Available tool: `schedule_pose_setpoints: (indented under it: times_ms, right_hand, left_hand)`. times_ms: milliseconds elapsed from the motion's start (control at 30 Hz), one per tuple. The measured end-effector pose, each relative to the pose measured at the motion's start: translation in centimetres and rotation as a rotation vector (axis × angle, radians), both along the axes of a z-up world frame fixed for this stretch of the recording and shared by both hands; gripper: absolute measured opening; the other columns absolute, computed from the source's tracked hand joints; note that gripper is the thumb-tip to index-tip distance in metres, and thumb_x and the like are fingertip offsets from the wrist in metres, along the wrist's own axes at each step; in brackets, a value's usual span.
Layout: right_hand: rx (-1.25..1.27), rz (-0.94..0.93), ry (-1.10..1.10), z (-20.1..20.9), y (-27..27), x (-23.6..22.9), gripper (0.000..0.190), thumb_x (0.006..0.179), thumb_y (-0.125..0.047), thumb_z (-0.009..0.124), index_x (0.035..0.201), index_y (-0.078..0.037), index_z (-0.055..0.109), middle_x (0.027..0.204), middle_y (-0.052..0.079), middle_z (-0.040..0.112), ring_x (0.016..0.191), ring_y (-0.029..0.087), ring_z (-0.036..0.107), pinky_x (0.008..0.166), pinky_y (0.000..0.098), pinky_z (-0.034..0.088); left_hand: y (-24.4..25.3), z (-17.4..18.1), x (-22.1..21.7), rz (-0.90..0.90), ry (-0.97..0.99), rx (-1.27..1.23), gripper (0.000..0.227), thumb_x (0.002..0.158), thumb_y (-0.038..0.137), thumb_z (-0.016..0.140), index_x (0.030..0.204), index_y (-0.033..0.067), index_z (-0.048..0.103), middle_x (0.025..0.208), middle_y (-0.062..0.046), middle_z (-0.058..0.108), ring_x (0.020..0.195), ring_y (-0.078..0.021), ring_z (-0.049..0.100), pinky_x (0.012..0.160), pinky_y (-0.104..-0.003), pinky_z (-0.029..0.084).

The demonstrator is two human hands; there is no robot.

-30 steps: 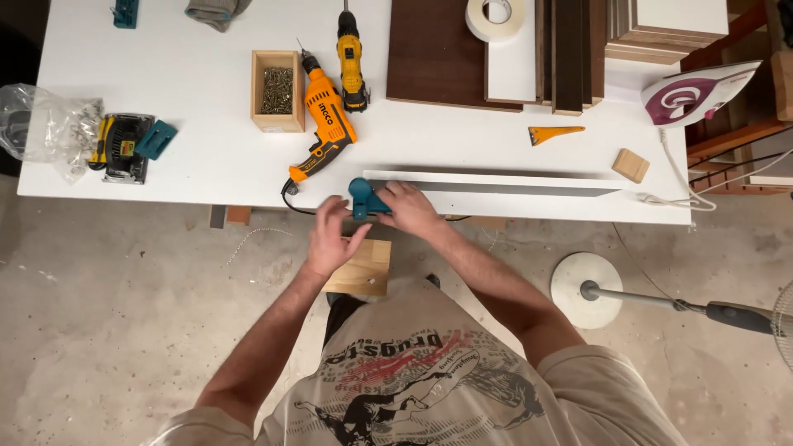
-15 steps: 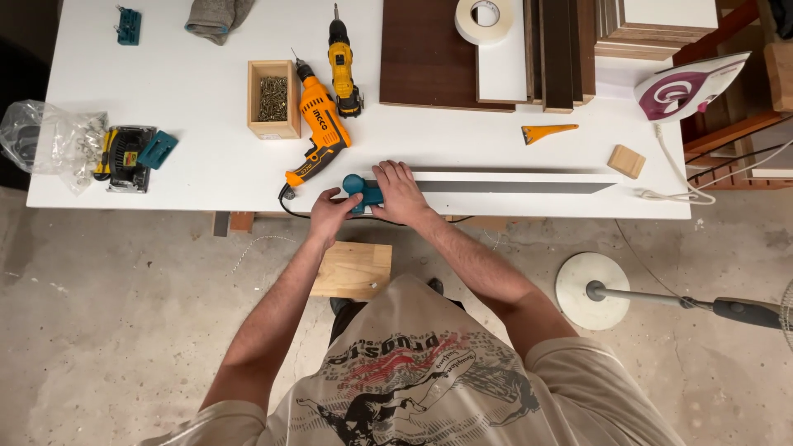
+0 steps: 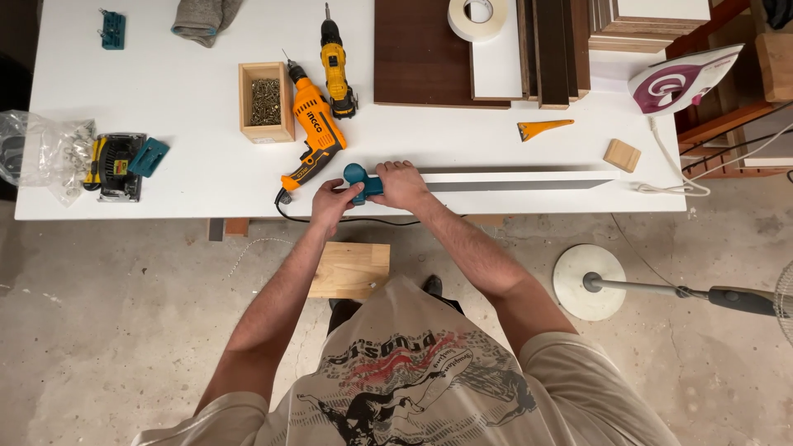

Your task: Applying heat-activated edge banding to a board with an iron, trimming the excess with a scraper, and sanding the edges smooth with a power sander.

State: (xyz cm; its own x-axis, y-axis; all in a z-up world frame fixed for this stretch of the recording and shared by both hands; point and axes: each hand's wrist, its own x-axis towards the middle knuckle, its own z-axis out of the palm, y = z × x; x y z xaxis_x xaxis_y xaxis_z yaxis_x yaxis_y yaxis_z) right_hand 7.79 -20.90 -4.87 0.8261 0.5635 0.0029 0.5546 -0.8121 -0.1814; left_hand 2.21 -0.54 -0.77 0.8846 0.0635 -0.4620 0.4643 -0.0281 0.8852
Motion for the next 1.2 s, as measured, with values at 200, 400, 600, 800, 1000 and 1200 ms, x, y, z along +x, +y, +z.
schedule_pose_setpoints:
  times_ms: [200, 400, 600, 800, 1000, 1200]
  right_hand:
    - [0.003, 0.063, 0.023, -0.5, -0.4, 0.9, 0.054, 0.093, -0.056, 0.066, 0.112, -0.005, 0.064, 0.093, 0.012, 0.069, 0.091, 0.031, 0.072, 0.084, 0.0435, 0.054]
    - [0.077, 0.1, 0.016, -2.1, -0.9, 1.4, 0.049, 0.091, -0.052, 0.068, 0.109, -0.007, 0.064, 0.092, 0.011, 0.069, 0.089, 0.032, 0.072, 0.084, 0.0456, 0.055]
    - [0.127, 0.103, 0.004, -3.2, -1.0, 1.6, 0.046, 0.09, -0.051, 0.071, 0.106, -0.009, 0.065, 0.089, 0.011, 0.069, 0.086, 0.031, 0.071, 0.082, 0.0455, 0.055]
    - [0.114, 0.085, 0.074, -1.6, -0.8, 1.6, 0.047, 0.092, -0.054, 0.066, 0.107, -0.009, 0.063, 0.091, 0.01, 0.068, 0.088, 0.031, 0.071, 0.08, 0.0447, 0.055]
    - [0.22, 0.102, 0.299, 2.7, -2.1, 1.5, 0.065, 0.095, -0.069, 0.055, 0.125, -0.01, 0.054, 0.115, 0.012, 0.066, 0.112, 0.032, 0.066, 0.095, 0.0473, 0.052]
    - [0.283, 0.079, 0.337, 2.1, -2.4, 1.9, 0.049, 0.105, -0.057, 0.041, 0.123, -0.013, 0.052, 0.118, 0.01, 0.069, 0.116, 0.027, 0.067, 0.1, 0.0437, 0.051]
  left_hand:
    - [-0.1, -0.5, 1.8, -0.003, 0.038, 0.008, 0.101, 0.082, 0.05, 0.095, 0.145, -0.0117, 0.045, 0.129, -0.033, 0.061, 0.117, -0.0398, 0.066, 0.099, -0.048, 0.057]
    - [-1.2, -0.3, 3.4, -0.016, 0.103, -0.138, 0.088, 0.086, 0.057, 0.086, 0.131, -0.0124, 0.056, 0.108, -0.018, 0.056, 0.106, -0.0265, 0.06, 0.104, -0.049, 0.048]
    - [-1.2, -2.5, 5.4, 0.117, 0.147, -0.095, 0.056, 0.081, 0.056, 0.089, 0.081, 0.0048, 0.066, 0.075, -0.008, 0.059, 0.071, -0.0205, 0.063, 0.078, -0.041, 0.056]
    - [-1.8, -0.4, 4.6, -0.01, 0.135, 0.037, 0.08, 0.082, 0.067, 0.085, 0.111, -0.0041, 0.065, 0.103, -0.02, 0.062, 0.115, -0.0366, 0.06, 0.11, -0.062, 0.038]
    - [0.0, -4.6, 0.9, 0.06, 0.116, 0.128, 0.078, 0.072, 0.039, 0.095, 0.133, 0.0017, 0.064, 0.112, -0.017, 0.068, 0.106, -0.0298, 0.067, 0.078, -0.054, 0.058]
    - [7.9, -7.9, -13.7, 0.614, 0.063, -0.69, 0.065, 0.08, 0.01, 0.058, 0.145, 0.0142, 0.052, 0.138, -0.014, 0.062, 0.119, -0.0359, 0.067, 0.102, -0.058, 0.054]
